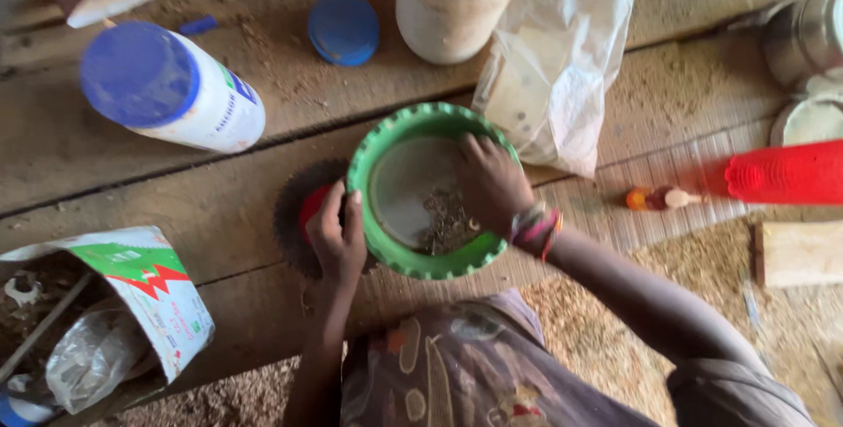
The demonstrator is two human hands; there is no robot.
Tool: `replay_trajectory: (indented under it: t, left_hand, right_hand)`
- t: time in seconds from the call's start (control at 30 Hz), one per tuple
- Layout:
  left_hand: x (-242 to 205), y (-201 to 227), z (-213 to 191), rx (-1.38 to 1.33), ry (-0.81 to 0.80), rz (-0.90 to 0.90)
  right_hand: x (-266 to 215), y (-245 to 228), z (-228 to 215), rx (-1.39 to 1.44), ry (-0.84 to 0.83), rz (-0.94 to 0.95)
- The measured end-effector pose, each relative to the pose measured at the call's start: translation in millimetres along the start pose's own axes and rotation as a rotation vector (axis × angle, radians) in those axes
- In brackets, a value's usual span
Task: The person sorts small metal fasteners from a green bowl into a white plastic jar. They repeatedly scoop handfuls of mixed screws and bolts, separate them by hand, and transfer the sorted items into the jar.
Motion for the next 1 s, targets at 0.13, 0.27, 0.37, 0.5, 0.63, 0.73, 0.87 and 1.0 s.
replay_trajectory:
  t: [0.13, 0.27, 0.37, 0.5, 0.63, 0.73, 0.87, 1.0]
  left_hand:
    - [3, 6, 0, 0.007, 0.075, 0.072]
    - [-5, -10, 2, 0.021, 0.067, 0.063]
    - [-6, -16, 1, -0.029, 0.048, 0.048]
    - [-6, -10, 1, -0.041, 0.036, 0.046]
    - [3, 1, -4, -0.068, 0.050, 0.156]
    - [-3, -1, -4, -0.082, 0.034, 0.134]
    - [-7, -5, -8, -0.108, 0.052, 0.133]
    - [-5, -8, -3, -0.198, 0.031, 0.094]
  right_hand:
    - [-41, -26, 9, -0.137, -0.355, 0.125]
    - [-54, -24, 2, 0.284, -0.152, -0.203]
    - [-31, -14, -4, 0.386, 0.032, -0.148]
    - [-26, -30, 0, 0.325, 0.061, -0.086]
    - [-18, -42, -4, 0.534, 0.044, -0.226]
    - [-16, -35, -8, 0.308, 0.232, -0.020]
    - [-28, -64, -11, 0.212, 0.173, -0.271]
    - [-50, -56, -21, 0.304, 0.071, -0.259]
Point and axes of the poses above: each hand's wrist, its own x-axis towards the middle knuckle, its own z-axis out of the palm, y = z × x, the point moved 3 cm from there along x, towards the middle knuckle, and after that the axes turned 6 degrees about z, right-handed, at the moved point
